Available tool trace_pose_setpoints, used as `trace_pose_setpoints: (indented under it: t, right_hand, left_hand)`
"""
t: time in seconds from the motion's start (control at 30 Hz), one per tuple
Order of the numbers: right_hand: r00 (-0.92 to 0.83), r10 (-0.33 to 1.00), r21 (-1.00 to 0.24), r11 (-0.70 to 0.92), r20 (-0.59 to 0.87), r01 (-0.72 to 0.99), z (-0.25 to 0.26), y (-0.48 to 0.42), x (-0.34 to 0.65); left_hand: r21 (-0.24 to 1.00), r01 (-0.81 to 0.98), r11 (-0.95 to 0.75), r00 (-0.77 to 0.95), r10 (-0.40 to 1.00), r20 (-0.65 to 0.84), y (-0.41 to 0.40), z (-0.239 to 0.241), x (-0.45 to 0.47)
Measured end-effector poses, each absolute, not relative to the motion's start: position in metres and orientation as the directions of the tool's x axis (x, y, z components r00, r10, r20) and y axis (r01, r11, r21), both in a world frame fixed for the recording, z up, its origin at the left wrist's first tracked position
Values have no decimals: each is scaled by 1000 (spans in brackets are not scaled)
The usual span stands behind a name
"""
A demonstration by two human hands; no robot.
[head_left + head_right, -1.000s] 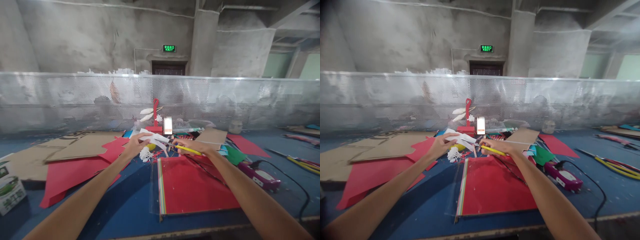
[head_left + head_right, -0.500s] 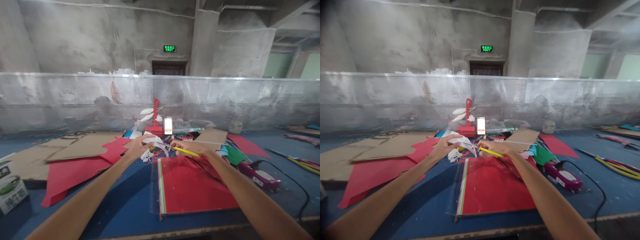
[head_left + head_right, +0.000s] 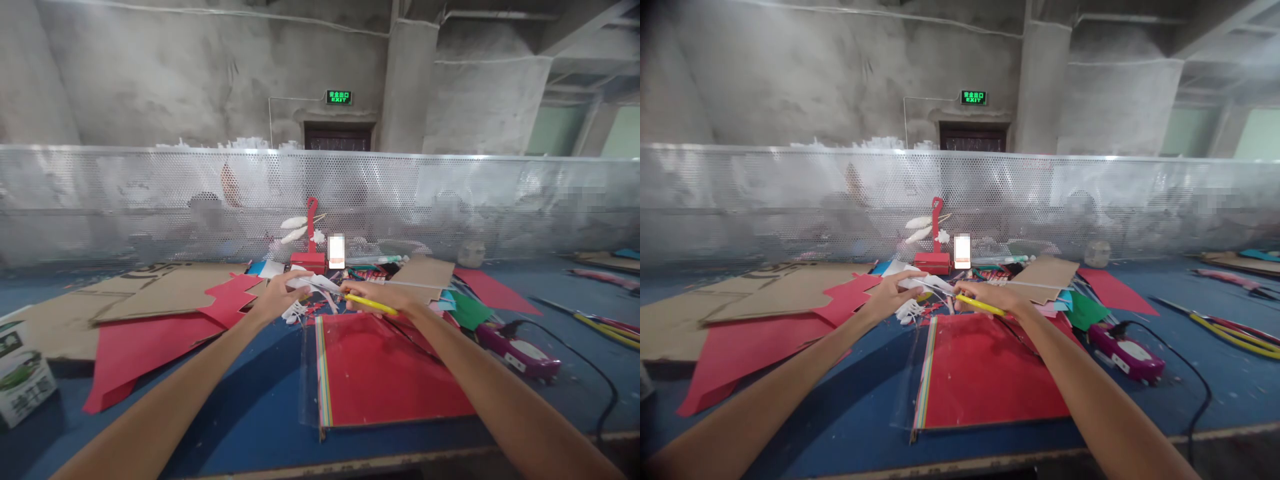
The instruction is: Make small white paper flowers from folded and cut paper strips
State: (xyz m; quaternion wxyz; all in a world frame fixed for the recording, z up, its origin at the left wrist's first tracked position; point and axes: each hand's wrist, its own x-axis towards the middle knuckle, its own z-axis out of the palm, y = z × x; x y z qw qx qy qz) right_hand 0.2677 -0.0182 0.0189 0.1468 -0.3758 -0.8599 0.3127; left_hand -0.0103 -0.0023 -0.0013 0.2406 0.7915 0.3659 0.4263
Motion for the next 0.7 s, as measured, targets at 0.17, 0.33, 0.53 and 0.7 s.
trace_pose_setpoints:
  t: [0.17,0.33,0.53,0.7]
  right_hand:
    - [-651,759,-686,480,13,546,19,-20,266]
    - [-622,783,-689,456,8,564,23,-24,265]
    - [-606,795,-690,462,43,557,27,-30,263]
    - [-624,778,-688,489,67,536,23,-24,267]
  left_hand:
    - [687,376,-622,364,781,508,-1,-2,-10]
    - [644,415,-643,376,766,522,2,-3,-12]
    - [648,400,-648,375,761,529,2,-2,-13]
    - [560,436,-705,405,709,578,5,2,-19]
